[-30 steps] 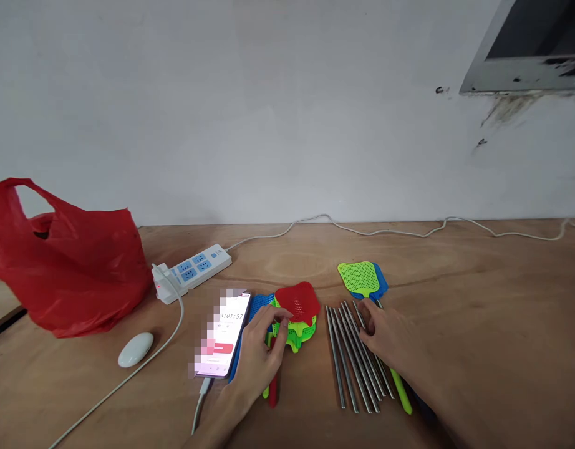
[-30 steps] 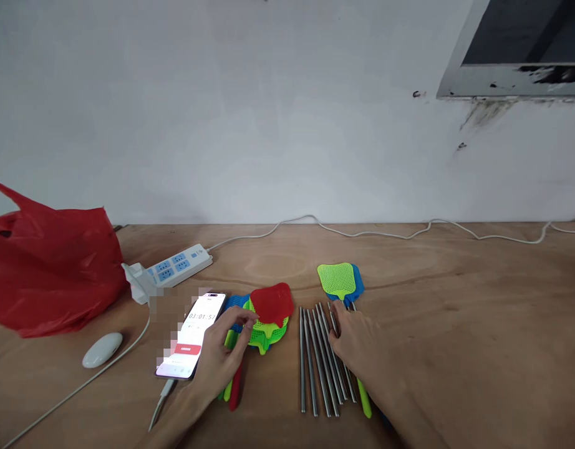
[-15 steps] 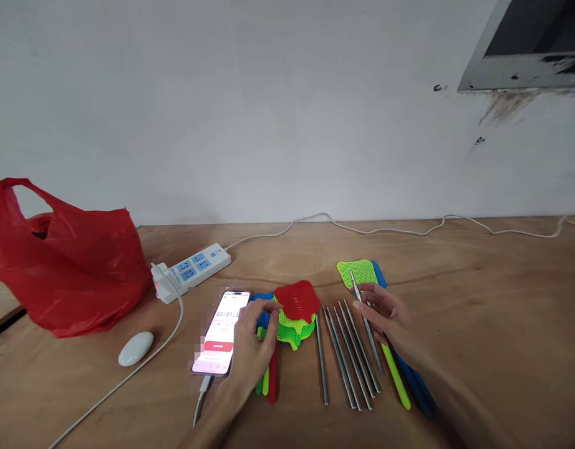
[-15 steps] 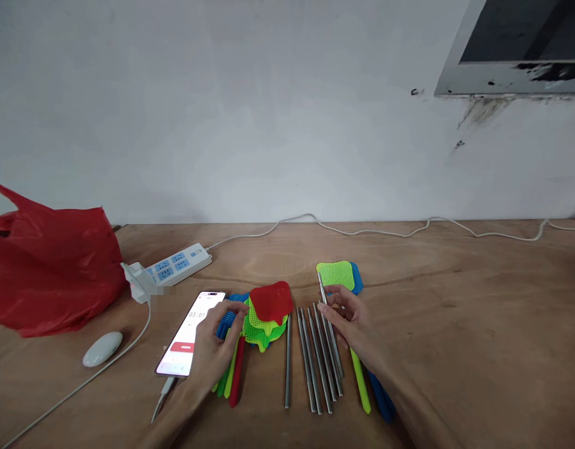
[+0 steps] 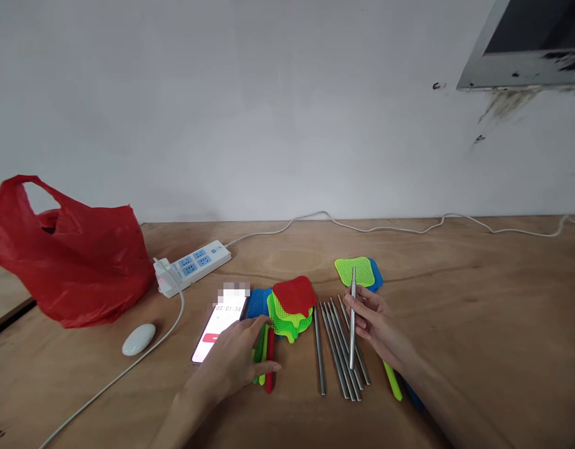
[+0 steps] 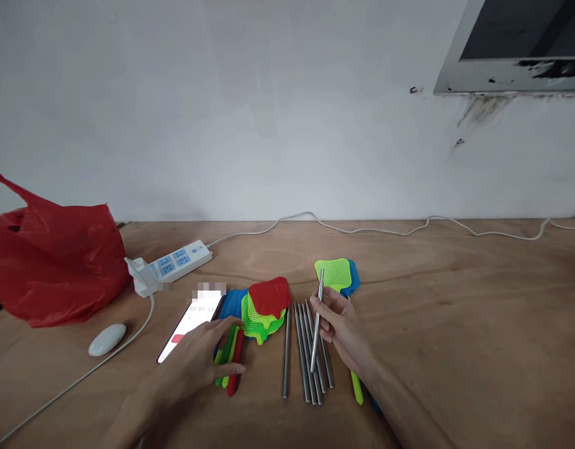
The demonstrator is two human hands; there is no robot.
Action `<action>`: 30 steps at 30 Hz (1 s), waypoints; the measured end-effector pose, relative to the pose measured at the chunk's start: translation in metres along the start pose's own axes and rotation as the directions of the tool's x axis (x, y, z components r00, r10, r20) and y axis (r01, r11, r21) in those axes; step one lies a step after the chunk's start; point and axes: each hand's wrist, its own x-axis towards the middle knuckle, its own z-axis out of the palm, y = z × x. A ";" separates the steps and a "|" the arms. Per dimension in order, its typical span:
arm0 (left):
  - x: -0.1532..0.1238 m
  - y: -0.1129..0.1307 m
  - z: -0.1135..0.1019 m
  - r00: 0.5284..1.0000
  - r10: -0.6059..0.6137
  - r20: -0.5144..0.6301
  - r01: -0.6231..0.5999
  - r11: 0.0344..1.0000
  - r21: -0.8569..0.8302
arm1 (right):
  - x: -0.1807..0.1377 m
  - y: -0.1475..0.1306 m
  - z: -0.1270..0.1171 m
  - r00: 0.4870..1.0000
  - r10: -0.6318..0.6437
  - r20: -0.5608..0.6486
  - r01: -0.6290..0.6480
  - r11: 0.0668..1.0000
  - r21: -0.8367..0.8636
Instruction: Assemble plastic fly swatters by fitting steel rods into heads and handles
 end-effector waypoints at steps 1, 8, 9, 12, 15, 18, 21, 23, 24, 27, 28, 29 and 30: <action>0.001 0.001 0.000 1.000 0.012 0.004 -0.012 1.000 -0.011 | 0.001 0.000 0.000 1.000 -0.001 -0.003 0.001 1.000 0.008; -0.003 0.021 0.005 0.996 0.031 -0.089 -0.045 0.985 -0.166 | 0.005 0.003 -0.005 0.998 -0.010 -0.065 0.015 0.997 0.075; -0.007 0.025 0.009 0.995 0.012 -0.099 -0.032 0.977 -0.212 | 0.006 0.004 -0.006 0.997 -0.016 -0.075 0.022 0.996 0.085; -0.017 0.037 0.024 0.987 -0.053 -0.154 -0.005 0.936 -0.352 | 0.008 0.006 -0.010 0.995 -0.033 -0.098 0.044 0.993 0.106; -0.022 0.051 0.040 0.947 -0.118 -0.300 -0.017 0.911 -0.412 | 0.008 0.006 -0.012 0.995 -0.039 -0.096 0.050 0.992 0.117; -0.022 0.065 0.052 0.919 -0.156 -0.363 -0.025 0.894 -0.448 | 0.006 0.005 -0.010 0.997 -0.031 -0.070 0.040 0.991 0.128; -0.021 0.076 0.061 0.889 -0.183 -0.420 -0.042 0.881 -0.472 | 0.003 0.004 -0.007 0.998 -0.035 -0.050 0.042 0.989 0.142; -0.023 0.081 0.066 0.877 -0.188 -0.443 -0.051 0.879 -0.474 | 0.001 0.003 -0.005 0.998 -0.046 -0.045 0.052 0.987 0.149; -0.024 0.083 0.068 0.875 -0.189 -0.445 -0.052 0.879 -0.474 | 0.001 0.003 -0.005 0.998 -0.051 -0.042 0.057 0.987 0.151; -0.026 0.084 0.071 0.881 -0.184 -0.436 -0.055 0.875 -0.481 | -0.001 0.003 -0.003 0.998 -0.056 -0.030 0.060 0.987 0.152; -0.026 0.084 0.071 0.883 -0.184 -0.431 -0.057 0.871 -0.488 | -0.002 0.003 -0.002 0.998 -0.056 -0.026 0.059 0.987 0.149; -0.026 0.083 0.071 0.885 -0.185 -0.427 -0.060 0.865 -0.498 | -0.003 0.004 -0.002 0.998 -0.056 -0.022 0.059 0.988 0.145; -0.026 0.083 0.071 0.887 -0.188 -0.421 -0.060 0.859 -0.509 | -0.003 0.004 -0.001 0.998 -0.057 -0.019 0.059 0.988 0.140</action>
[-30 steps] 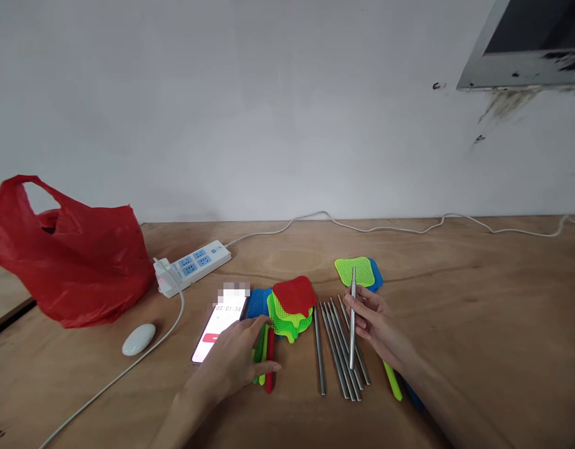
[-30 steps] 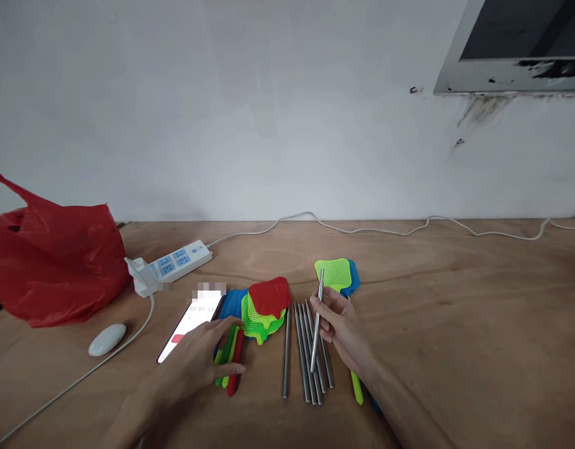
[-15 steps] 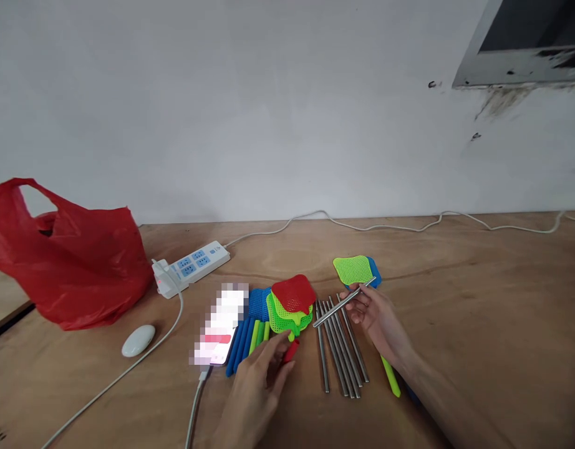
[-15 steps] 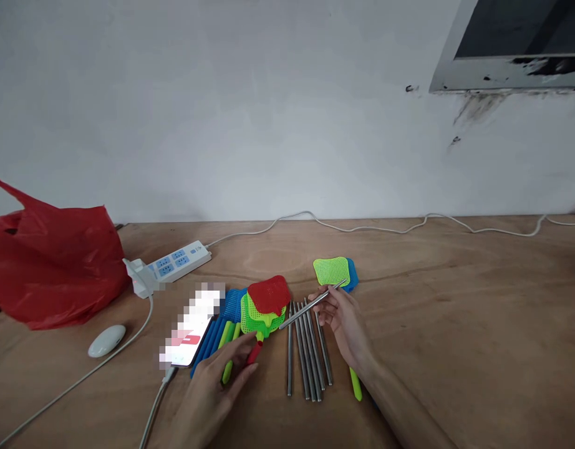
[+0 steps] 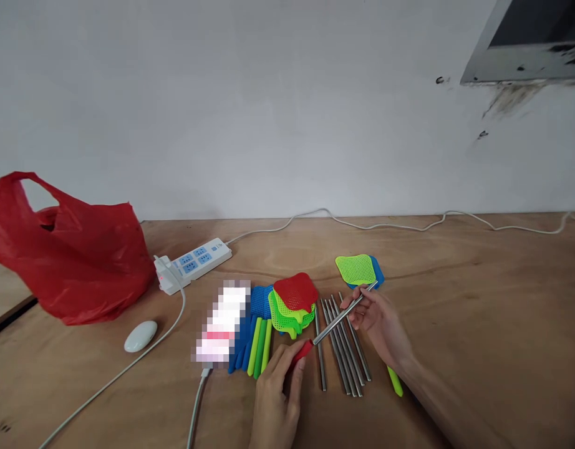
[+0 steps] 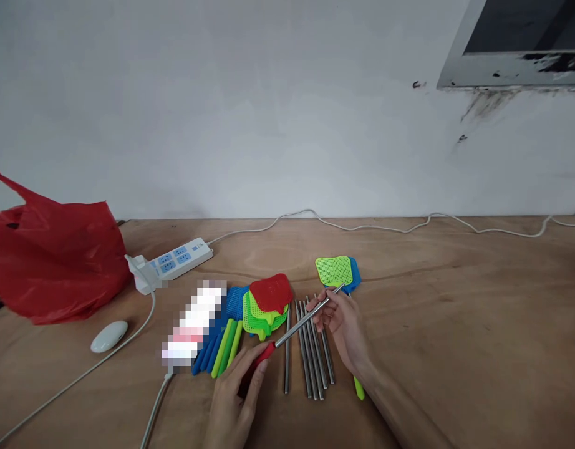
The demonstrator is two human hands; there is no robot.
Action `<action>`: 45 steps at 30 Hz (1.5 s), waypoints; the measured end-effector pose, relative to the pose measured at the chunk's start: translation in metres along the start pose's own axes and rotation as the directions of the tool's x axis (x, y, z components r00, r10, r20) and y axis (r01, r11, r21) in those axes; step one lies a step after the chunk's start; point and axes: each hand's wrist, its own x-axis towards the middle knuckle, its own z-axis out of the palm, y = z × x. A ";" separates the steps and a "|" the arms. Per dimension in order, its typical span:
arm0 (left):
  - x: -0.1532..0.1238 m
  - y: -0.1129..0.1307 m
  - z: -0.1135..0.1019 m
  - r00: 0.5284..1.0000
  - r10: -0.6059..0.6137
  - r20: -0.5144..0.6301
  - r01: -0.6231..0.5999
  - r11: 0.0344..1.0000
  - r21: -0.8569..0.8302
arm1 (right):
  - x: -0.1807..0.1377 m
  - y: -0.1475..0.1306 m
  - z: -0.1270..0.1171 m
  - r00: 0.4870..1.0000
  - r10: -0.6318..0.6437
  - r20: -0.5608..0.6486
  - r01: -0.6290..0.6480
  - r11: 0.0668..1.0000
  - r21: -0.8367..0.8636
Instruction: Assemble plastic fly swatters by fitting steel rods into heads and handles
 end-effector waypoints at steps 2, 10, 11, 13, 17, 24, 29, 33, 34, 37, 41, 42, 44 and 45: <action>0.001 -0.001 -0.001 1.000 -0.016 0.005 0.016 1.000 -0.020 | -0.001 0.000 0.001 1.000 -0.006 0.005 0.006 1.000 -0.010; 0.002 -0.002 -0.001 0.999 -0.031 0.018 0.032 0.998 -0.053 | 0.001 -0.001 0.002 0.999 -0.036 0.006 0.037 0.998 -0.046; 0.003 -0.002 -0.001 0.999 -0.034 0.022 0.035 0.998 -0.060 | 0.002 -0.001 0.001 0.999 -0.038 0.005 0.038 0.998 -0.047; 0.003 0.000 -0.002 0.999 -0.047 0.028 0.049 0.995 -0.082 | 0.002 -0.001 0.000 0.999 -0.033 0.009 0.033 0.998 -0.049; 0.004 0.001 -0.002 0.995 -0.097 0.039 0.101 0.987 -0.126 | 0.002 0.001 0.001 0.999 -0.001 0.034 0.003 0.998 -0.058; 0.002 0.001 -0.004 0.986 -0.146 0.086 0.158 0.975 -0.156 | 0.004 0.006 -0.002 0.999 0.023 0.046 -0.021 0.998 -0.057; 0.000 0.001 -0.004 0.980 -0.161 0.120 0.178 0.972 -0.154 | 0.003 0.011 -0.002 0.996 0.053 0.066 -0.048 0.997 -0.064; 0.001 0.000 -0.003 0.982 -0.162 0.094 0.173 0.976 -0.132 | -0.003 0.022 0.003 0.985 0.124 0.122 -0.113 0.989 -0.096; 0.001 -0.001 -0.003 0.982 -0.166 0.090 0.177 0.976 -0.128 | -0.004 0.025 0.005 0.978 0.148 0.144 -0.134 0.985 -0.105; 0.002 -0.001 -0.003 0.980 -0.174 0.098 0.186 0.975 -0.121 | -0.008 0.032 0.008 0.965 0.186 0.184 -0.166 0.979 -0.120; 0.003 -0.001 -0.003 0.982 -0.172 0.076 0.181 0.976 -0.118 | -0.009 0.033 0.009 0.965 0.186 0.187 -0.167 0.980 -0.112; 0.003 0.000 -0.002 0.982 -0.173 0.074 0.181 0.976 -0.118 | -0.009 0.031 0.009 0.966 0.182 0.185 -0.164 0.981 -0.107; 0.004 0.001 -0.002 0.981 -0.177 0.079 0.185 0.976 -0.117 | -0.008 0.029 0.009 0.973 0.162 0.166 -0.150 0.985 -0.084; 0.004 0.001 -0.002 0.981 -0.179 0.080 0.187 0.976 -0.114 | -0.008 0.028 0.009 0.978 0.146 0.148 -0.138 0.988 -0.066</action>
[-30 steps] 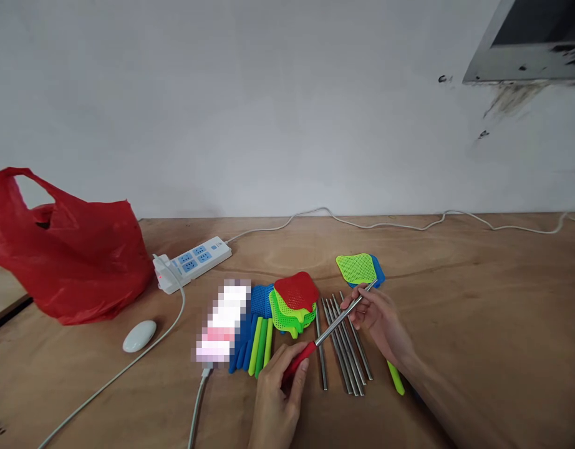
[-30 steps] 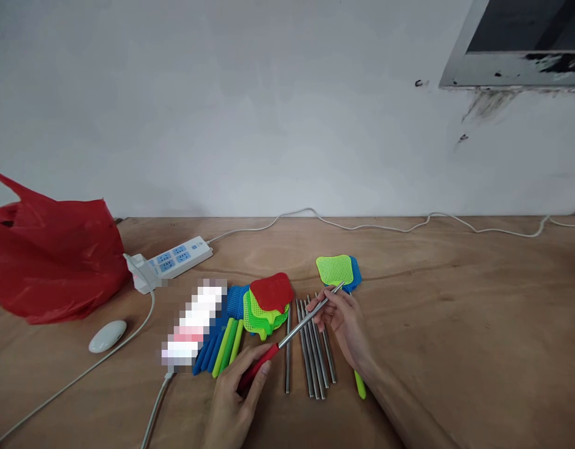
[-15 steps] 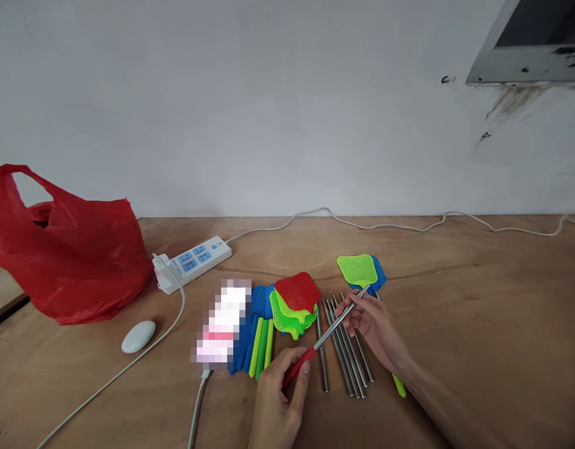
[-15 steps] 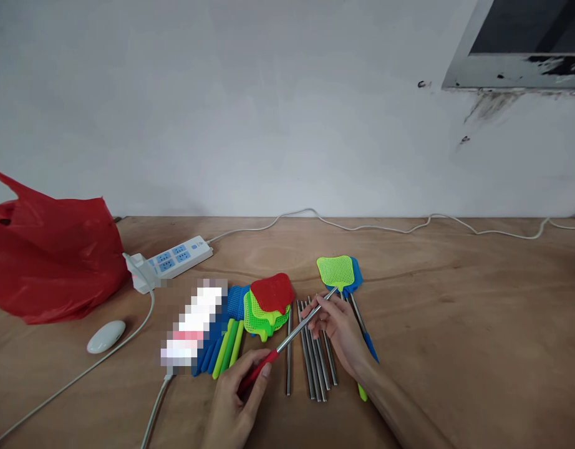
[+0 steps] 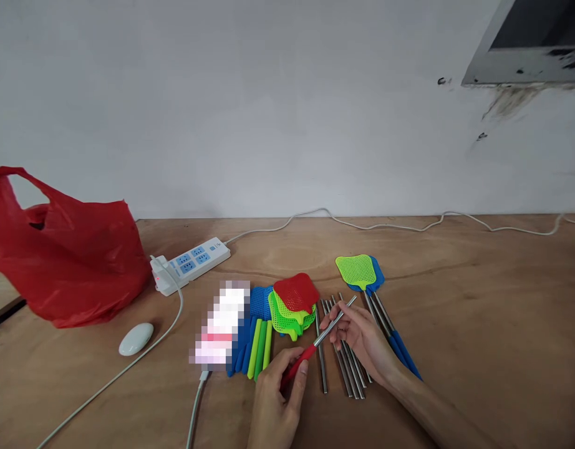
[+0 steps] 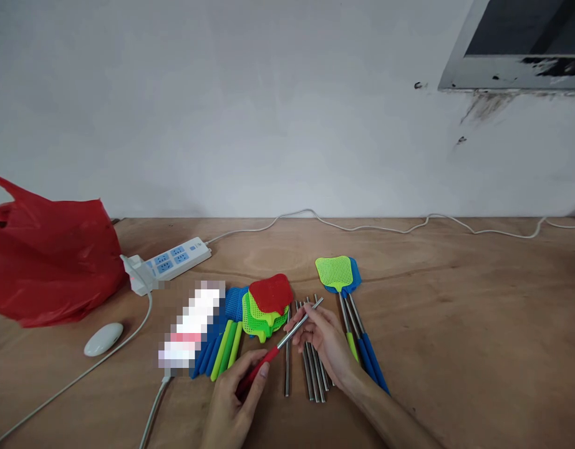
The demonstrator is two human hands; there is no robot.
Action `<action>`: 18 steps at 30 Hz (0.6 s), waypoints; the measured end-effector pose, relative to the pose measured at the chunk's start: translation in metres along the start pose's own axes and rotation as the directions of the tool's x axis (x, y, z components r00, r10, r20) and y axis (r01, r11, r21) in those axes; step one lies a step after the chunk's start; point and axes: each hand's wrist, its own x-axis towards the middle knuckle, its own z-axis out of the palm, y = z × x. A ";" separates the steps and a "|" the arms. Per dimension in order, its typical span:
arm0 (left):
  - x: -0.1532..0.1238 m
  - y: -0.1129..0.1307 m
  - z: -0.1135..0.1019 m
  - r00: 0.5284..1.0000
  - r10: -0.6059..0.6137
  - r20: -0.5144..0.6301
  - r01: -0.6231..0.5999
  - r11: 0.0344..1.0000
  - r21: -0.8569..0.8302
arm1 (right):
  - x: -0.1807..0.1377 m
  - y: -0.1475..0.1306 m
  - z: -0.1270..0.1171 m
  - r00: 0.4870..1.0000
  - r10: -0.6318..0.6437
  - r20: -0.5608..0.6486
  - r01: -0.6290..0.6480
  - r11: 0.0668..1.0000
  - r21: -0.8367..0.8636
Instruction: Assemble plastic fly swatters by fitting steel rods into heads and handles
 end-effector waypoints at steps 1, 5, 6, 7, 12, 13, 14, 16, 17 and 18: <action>0.000 0.000 0.000 1.000 -0.002 -0.001 0.002 1.000 0.005 | 0.000 -0.001 0.000 1.000 -0.019 -0.024 0.019 1.000 0.017; -0.001 -0.001 -0.001 1.000 0.015 -0.006 -0.014 0.999 0.043 | 0.001 -0.001 0.001 0.993 -0.074 -0.093 0.079 0.996 0.051; -0.002 -0.001 -0.001 1.000 0.018 -0.005 -0.018 0.998 0.056 | 0.001 0.000 0.002 0.993 -0.077 -0.090 0.082 0.996 0.045; -0.002 -0.002 -0.001 1.000 0.021 -0.009 -0.020 0.997 0.069 | 0.001 0.001 0.002 0.994 -0.078 -0.083 0.081 0.996 0.034; -0.001 -0.004 -0.002 0.999 0.040 -0.011 -0.039 0.994 0.099 | 0.000 0.007 0.005 0.996 -0.074 -0.047 0.073 0.997 -0.017; -0.001 -0.004 -0.002 0.999 0.041 0.001 -0.041 0.994 0.097 | 0.000 0.008 0.006 0.997 -0.072 -0.042 0.071 0.997 -0.022; -0.001 -0.004 -0.002 0.999 0.039 0.015 -0.040 0.995 0.094 | 0.000 0.009 0.006 0.997 -0.069 -0.036 0.068 0.997 -0.026; -0.001 -0.004 -0.002 0.999 0.035 0.032 -0.038 0.995 0.092 | 0.000 0.010 0.006 0.998 -0.063 -0.025 0.062 0.998 -0.032; -0.001 -0.004 -0.002 0.999 0.034 0.036 -0.037 0.995 0.092 | 0.000 0.011 0.006 0.998 -0.062 -0.020 0.061 0.998 -0.034; -0.001 -0.004 -0.002 0.999 0.034 0.039 -0.037 0.995 0.091 | 0.000 0.012 0.006 0.998 -0.062 -0.015 0.061 0.997 -0.035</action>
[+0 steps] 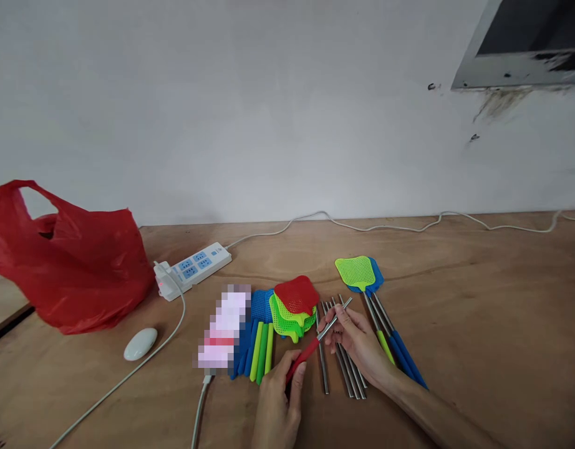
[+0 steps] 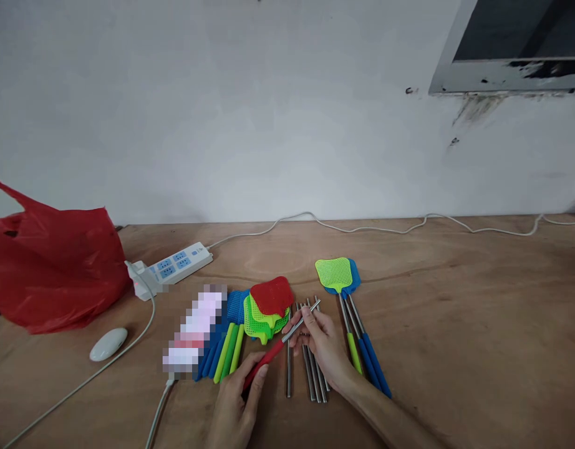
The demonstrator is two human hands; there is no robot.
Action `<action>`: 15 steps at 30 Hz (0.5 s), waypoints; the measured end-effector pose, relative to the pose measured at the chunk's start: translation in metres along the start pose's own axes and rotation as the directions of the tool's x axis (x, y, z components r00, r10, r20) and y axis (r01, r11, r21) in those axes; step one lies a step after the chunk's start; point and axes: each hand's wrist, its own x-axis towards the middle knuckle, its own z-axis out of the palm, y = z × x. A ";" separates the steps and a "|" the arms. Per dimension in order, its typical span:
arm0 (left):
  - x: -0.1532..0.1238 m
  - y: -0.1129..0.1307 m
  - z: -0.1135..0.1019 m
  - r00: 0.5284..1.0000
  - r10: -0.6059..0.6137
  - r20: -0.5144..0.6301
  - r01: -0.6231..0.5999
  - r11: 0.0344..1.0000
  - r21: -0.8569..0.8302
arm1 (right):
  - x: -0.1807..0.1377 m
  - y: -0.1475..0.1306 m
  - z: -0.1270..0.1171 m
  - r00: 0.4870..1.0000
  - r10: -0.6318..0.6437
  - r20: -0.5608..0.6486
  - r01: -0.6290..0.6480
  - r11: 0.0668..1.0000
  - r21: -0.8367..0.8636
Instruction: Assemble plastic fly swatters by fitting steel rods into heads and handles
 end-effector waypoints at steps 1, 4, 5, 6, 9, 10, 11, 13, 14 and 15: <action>0.000 0.000 0.000 1.000 0.002 0.002 -0.002 1.000 -0.001 | 0.000 0.001 0.000 1.000 -0.001 0.005 0.001 1.000 0.000; -0.002 -0.002 0.003 1.000 0.010 0.008 -0.010 1.000 -0.004 | 0.000 0.003 0.000 1.000 -0.003 0.016 0.003 1.000 0.004; -0.003 -0.002 0.004 1.000 0.014 0.003 -0.014 1.000 -0.001 | 0.000 0.003 0.001 1.000 -0.003 0.017 0.003 1.000 0.007; -0.003 -0.001 0.005 1.000 0.015 0.003 -0.015 1.000 0.001 | -0.001 0.003 0.001 1.000 -0.003 0.017 0.003 1.000 0.011; -0.002 0.005 0.001 0.999 0.041 0.005 -0.041 0.999 0.018 | -0.002 0.000 0.002 1.000 -0.011 0.000 0.011 0.999 0.031; -0.001 0.008 -0.003 0.998 0.059 0.002 -0.059 0.998 0.038 | -0.002 -0.001 0.002 1.000 -0.021 -0.017 0.022 0.999 0.045; 0.001 0.011 -0.009 0.996 0.085 -0.008 -0.084 0.994 0.077 | -0.002 -0.004 0.002 0.998 -0.036 -0.042 0.039 0.997 0.062; 0.008 0.013 -0.023 0.991 0.123 -0.056 -0.109 0.970 0.215 | -0.001 -0.009 -0.001 0.992 -0.070 -0.102 0.080 0.992 0.097; 0.013 0.012 -0.031 0.985 0.149 -0.088 -0.115 0.944 0.309 | 0.000 -0.011 -0.002 0.988 -0.084 -0.129 0.098 0.989 0.111; 0.019 0.009 -0.037 0.980 0.167 -0.106 -0.110 0.905 0.411 | 0.001 -0.013 -0.004 0.984 -0.091 -0.151 0.110 0.986 0.122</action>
